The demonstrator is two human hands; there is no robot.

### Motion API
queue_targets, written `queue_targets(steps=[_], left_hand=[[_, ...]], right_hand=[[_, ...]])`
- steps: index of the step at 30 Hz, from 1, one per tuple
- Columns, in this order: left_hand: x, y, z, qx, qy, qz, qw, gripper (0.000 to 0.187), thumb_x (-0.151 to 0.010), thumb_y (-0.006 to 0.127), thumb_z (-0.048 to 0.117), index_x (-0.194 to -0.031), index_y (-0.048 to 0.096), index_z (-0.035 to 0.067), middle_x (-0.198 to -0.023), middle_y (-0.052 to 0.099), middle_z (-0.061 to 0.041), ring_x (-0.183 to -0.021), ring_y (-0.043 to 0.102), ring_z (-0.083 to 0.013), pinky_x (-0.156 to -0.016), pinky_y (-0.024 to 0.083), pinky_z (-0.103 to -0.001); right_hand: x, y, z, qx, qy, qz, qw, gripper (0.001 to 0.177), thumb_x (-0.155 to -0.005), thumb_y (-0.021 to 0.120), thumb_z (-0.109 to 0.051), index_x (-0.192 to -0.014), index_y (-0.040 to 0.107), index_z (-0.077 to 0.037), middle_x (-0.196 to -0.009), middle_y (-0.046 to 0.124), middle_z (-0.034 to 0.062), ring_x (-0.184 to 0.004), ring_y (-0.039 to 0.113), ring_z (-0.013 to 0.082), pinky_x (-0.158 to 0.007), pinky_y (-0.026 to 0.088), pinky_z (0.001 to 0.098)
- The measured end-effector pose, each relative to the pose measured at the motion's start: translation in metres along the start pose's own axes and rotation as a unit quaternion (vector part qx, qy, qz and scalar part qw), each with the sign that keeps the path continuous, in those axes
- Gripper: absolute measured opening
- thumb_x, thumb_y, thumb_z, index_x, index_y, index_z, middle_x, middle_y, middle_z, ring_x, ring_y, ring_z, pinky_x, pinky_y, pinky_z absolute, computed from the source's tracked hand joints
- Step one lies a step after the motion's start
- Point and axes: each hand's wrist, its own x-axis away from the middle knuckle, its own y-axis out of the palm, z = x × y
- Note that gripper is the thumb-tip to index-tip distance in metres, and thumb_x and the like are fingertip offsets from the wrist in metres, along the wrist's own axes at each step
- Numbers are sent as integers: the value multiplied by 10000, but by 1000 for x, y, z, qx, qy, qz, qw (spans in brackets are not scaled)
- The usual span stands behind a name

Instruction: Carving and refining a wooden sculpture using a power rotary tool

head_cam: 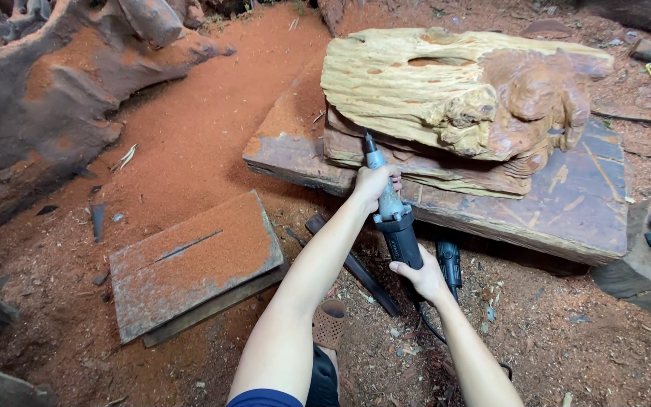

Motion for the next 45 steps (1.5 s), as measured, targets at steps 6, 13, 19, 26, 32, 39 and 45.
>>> queue_targets(steps=[6,13,19,26,32,39,45], left_hand=[[-25,3,-25,-10,31,29,999,305,-671,765,70,-890,653,-110,-737,703,-195,-713,752,-276,-672,618,-429],[-22,9,-25,-5,39,39,998,238,-650,741,54,-826,671,-92,-661,664,-129,-630,723,-195,-613,594,-361],[-6,20,-21,20,23,40,999,192,-651,722,17,-782,656,-107,-588,610,-114,-525,664,-161,-539,573,-342],[33,14,5,-108,28,69,991,356,-584,746,122,-854,676,-99,-700,608,-135,-748,696,-264,-725,551,-423],[40,17,8,-136,33,76,987,239,-574,719,138,-730,699,-42,-635,589,-118,-713,674,-248,-699,540,-407],[63,18,20,-176,18,85,981,459,-618,739,187,-979,711,-96,-838,693,-184,-944,718,-323,-804,542,-442],[73,21,24,-184,23,79,979,492,-644,751,218,-1025,712,-90,-922,717,-215,-1024,714,-354,-853,540,-466]], right_hand=[[4,0,9,67,-17,13,997,391,-678,933,-283,-901,678,-88,-716,643,101,-654,666,207,-516,482,329],[4,-10,24,66,-13,18,998,379,-681,927,-256,-929,689,-96,-724,664,114,-650,671,213,-518,500,331],[12,-10,14,45,-3,20,999,364,-683,930,-229,-909,688,-78,-708,671,134,-631,694,229,-503,519,334],[25,-7,20,24,-4,11,1000,359,-700,916,-217,-901,664,-60,-694,675,171,-592,710,260,-483,540,357],[37,-2,0,-36,0,3,999,289,-727,869,-127,-872,641,-25,-664,678,215,-534,730,320,-430,569,384],[37,-2,14,-59,-6,-2,998,249,-729,844,-89,-865,652,-7,-650,662,222,-503,727,334,-430,572,412],[40,-4,21,-62,-12,-1,998,243,-739,851,-99,-858,655,-20,-643,668,209,-499,728,324,-440,571,397]])
